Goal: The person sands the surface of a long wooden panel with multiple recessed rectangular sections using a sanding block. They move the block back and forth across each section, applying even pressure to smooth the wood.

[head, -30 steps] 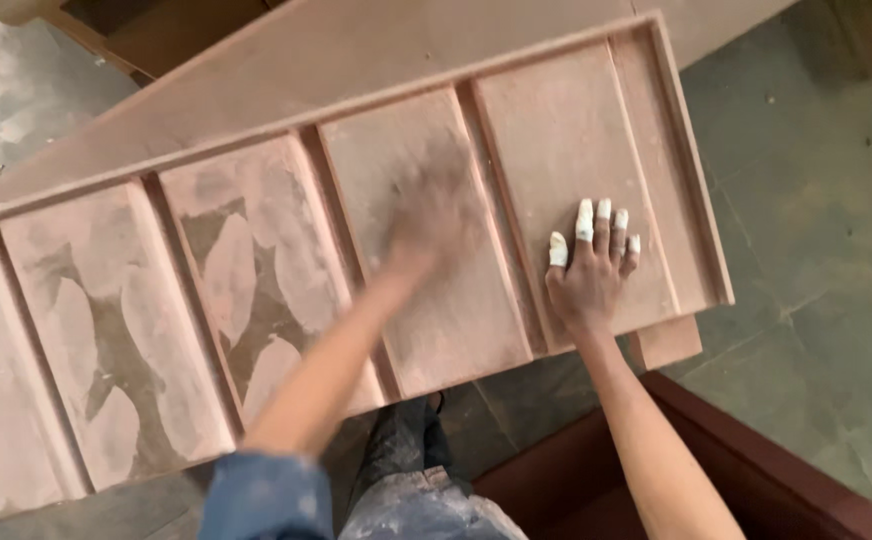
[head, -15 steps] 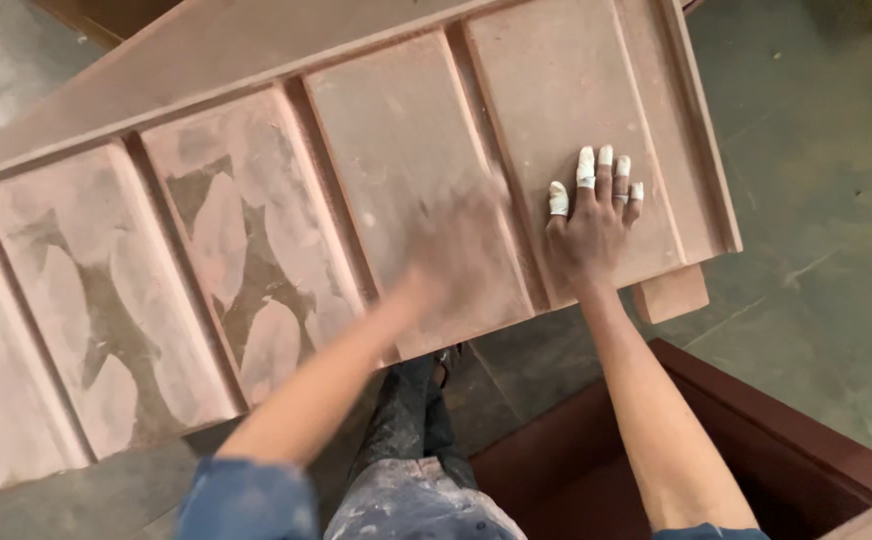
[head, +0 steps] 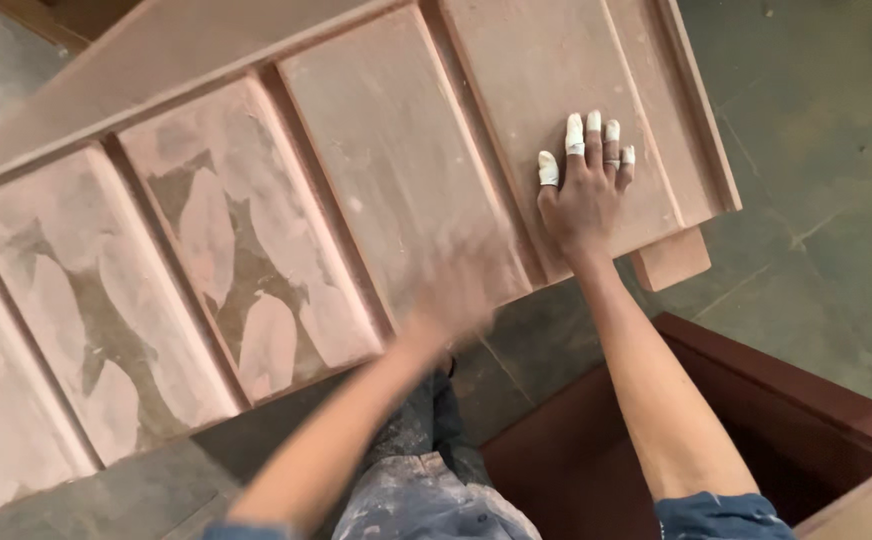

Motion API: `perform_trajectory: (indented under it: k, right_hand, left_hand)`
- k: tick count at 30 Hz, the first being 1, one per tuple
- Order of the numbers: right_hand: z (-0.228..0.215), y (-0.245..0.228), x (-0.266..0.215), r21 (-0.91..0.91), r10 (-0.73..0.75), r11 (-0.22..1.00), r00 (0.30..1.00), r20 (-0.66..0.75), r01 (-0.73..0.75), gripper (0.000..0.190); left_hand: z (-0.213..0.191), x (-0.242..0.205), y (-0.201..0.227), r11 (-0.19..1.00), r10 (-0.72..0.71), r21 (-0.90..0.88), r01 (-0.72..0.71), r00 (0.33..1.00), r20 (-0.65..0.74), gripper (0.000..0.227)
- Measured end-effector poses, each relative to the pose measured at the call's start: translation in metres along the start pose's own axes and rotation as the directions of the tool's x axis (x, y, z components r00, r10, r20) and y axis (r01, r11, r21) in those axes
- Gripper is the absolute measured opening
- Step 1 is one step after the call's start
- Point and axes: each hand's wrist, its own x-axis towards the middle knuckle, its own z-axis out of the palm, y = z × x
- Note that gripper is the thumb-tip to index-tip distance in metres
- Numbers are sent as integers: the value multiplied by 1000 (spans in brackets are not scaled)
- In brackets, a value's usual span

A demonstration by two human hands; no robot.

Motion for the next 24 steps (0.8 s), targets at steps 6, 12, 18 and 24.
perform_trajectory:
  k: [6, 12, 18, 24]
  right_hand:
    - [-1, 1, -2, 30, 4, 1000, 1000, -2, -4, 61]
    - [6, 3, -8, 19, -13, 1000, 999, -30, 13, 58]
    - [12, 11, -12, -6, -73, 997, 994, -76, 72, 57]
    - [20, 15, -14, -3, -78, 997, 989, -127, 78, 55]
  left_hand:
    - [-52, -60, -20, 967, 170, -237, -98, 936, 308, 61]
    - [-20, -21, 17, 930, 132, -366, -43, 966, 221, 63]
    - [-45, -52, -7, 968, 206, -198, -156, 943, 260, 64]
    - [-14, -15, 23, 955, 250, -225, -195, 936, 247, 64]
